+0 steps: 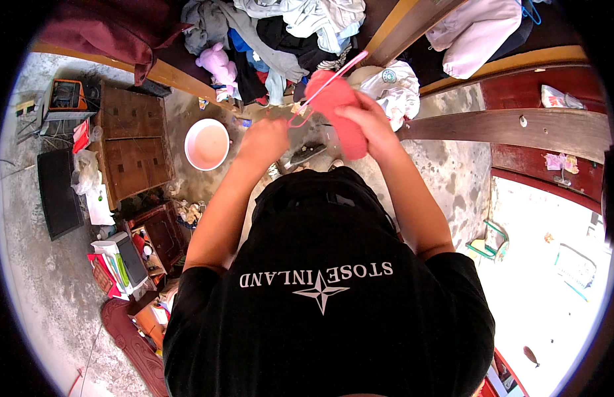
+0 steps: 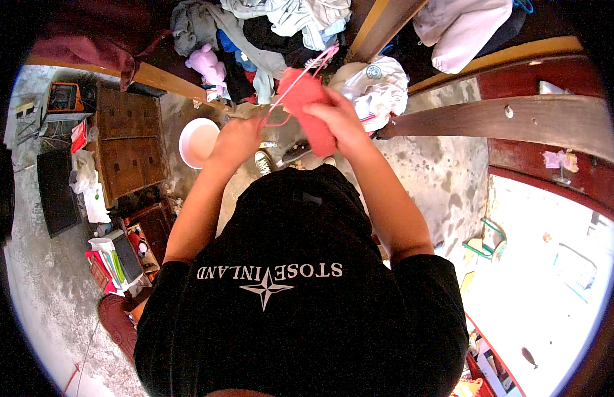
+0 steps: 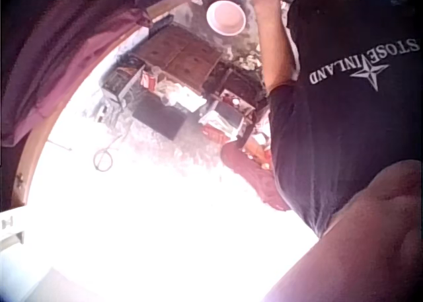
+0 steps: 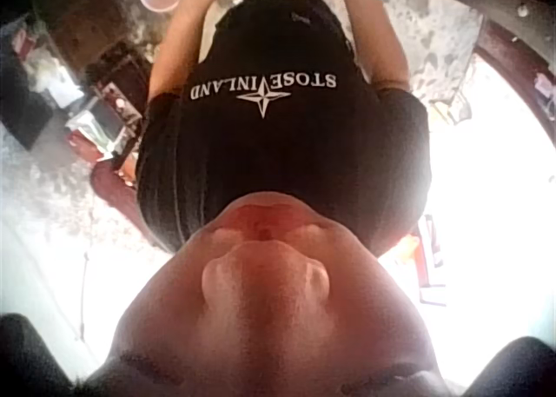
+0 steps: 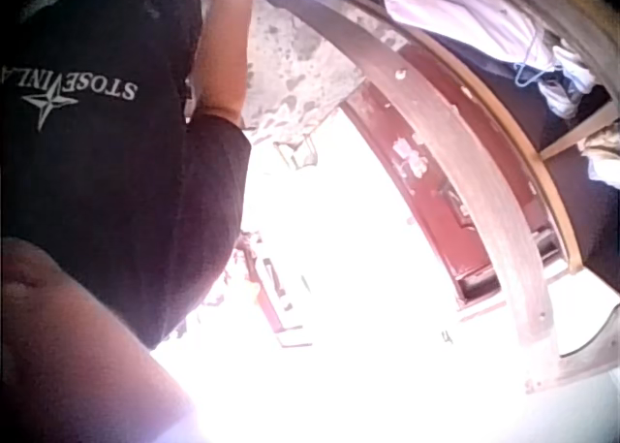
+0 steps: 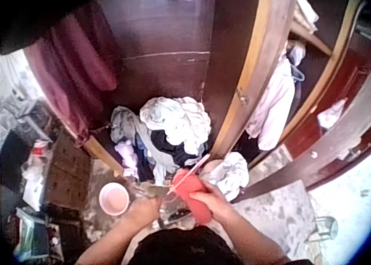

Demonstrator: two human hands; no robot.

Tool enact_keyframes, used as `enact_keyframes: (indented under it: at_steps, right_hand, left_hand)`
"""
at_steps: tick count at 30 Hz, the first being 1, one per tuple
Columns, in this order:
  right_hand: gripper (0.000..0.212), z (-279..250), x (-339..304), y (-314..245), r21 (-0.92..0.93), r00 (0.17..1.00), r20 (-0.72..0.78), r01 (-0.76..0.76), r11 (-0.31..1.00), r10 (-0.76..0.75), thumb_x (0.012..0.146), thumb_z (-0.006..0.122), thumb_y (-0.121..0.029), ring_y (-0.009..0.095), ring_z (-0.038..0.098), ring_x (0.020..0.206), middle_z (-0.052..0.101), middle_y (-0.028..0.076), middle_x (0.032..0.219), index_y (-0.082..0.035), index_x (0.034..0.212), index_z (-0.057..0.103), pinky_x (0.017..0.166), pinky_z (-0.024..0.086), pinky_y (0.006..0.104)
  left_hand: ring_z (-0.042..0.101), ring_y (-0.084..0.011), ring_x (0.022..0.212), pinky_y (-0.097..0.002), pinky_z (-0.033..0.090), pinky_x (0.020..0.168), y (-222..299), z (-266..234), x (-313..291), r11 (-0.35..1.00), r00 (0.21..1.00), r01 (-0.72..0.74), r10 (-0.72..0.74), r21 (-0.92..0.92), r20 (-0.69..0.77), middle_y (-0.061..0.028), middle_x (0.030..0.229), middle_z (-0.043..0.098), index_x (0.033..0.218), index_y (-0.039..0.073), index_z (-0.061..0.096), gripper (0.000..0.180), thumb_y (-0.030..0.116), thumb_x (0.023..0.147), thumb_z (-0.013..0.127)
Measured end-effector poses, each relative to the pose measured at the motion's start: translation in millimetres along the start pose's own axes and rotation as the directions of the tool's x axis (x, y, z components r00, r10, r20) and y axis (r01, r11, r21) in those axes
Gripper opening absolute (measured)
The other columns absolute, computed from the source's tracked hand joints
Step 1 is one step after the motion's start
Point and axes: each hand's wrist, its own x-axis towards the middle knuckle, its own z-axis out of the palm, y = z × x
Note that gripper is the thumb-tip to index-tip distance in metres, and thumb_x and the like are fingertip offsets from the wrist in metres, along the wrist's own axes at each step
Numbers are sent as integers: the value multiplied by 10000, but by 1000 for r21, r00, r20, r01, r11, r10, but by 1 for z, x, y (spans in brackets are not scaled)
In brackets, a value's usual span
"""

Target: The person hangs a pink cloth onto a pink plastic hanger by hand.

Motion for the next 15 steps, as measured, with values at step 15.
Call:
enact_keyframes:
  at_steps: [15]
  right_hand:
    - [418, -8, 8, -28, 20, 998, -54, 42, 999, -40, 872, 713, -169, 159, 686, 899, 709, 69, 1069, -1, 1246, 630, 785, 549, 294]
  left_hand:
    - [721, -325, 691, -444, 584, 601, -8, -4, -22, 982, 996, -59, 70, 179, -53, -154, 739, 691, 956, 45, 607, 172, 89, 793, 638]
